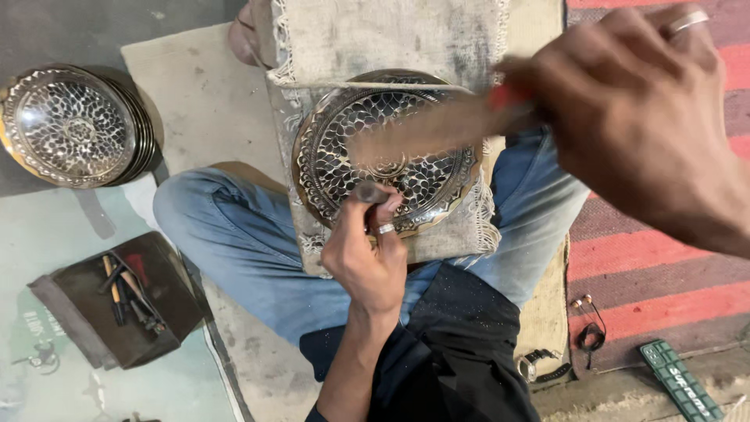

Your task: The person sits cross-legged on the floor with a decorative brass plate resting on a cloth cushion on their lap. They hold a punch against the plate's patterned surface with one hand and strike it with a wooden mallet using the other hand, repositioning the punch repeatedly to work the embossed design across the plate.

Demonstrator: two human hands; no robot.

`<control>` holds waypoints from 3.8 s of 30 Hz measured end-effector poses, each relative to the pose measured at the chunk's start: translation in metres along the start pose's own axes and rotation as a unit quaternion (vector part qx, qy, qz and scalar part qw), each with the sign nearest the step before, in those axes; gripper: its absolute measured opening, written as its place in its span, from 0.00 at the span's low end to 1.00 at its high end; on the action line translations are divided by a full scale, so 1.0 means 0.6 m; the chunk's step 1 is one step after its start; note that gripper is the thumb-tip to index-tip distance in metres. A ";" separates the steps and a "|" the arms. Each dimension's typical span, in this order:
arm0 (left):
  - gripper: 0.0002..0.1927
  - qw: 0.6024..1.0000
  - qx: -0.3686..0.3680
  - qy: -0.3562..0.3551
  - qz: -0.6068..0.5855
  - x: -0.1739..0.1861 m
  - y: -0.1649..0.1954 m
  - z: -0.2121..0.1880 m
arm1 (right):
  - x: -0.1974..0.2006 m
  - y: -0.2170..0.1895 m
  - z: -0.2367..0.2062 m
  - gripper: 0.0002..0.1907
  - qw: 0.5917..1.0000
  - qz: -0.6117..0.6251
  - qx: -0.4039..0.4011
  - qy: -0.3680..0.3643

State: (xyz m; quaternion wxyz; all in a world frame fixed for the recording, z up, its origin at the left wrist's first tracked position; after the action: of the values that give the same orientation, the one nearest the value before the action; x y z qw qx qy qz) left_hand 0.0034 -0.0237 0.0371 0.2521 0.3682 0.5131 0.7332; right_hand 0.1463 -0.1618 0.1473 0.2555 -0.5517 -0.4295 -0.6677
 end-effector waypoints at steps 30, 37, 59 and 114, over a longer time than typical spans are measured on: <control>0.08 0.998 0.053 0.010 0.023 -0.019 -0.005 -0.022 | 0.014 0.051 -0.009 0.26 0.934 0.354 -0.037 0.023; 0.07 0.999 0.031 0.021 0.032 -0.019 0.000 -0.022 | 0.053 0.023 0.018 0.20 0.964 0.231 0.100 0.085; 0.06 0.998 0.015 0.011 0.058 -0.019 0.002 -0.023 | 0.025 -0.003 0.021 0.18 0.991 0.119 0.058 -0.015; 0.09 0.984 0.053 0.009 -0.168 0.011 -0.020 0.002 | -0.051 0.078 -0.076 0.22 0.863 0.455 -0.213 -0.054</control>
State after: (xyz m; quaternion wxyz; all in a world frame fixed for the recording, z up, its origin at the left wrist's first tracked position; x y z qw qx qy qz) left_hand 0.0002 -0.0142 0.0278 0.3473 0.2826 0.6081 0.6555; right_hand 0.1688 -0.2285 0.1308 0.3836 -0.7622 0.0086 -0.5213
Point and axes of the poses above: each hand's wrist, its own z-axis towards the middle knuckle, its own x-axis out of the back of the hand, y = z × x, the point moved 8 cm from there along z, towards the middle knuckle, and after that the axes turned 3 degrees about -y, right-handed, at the moved point
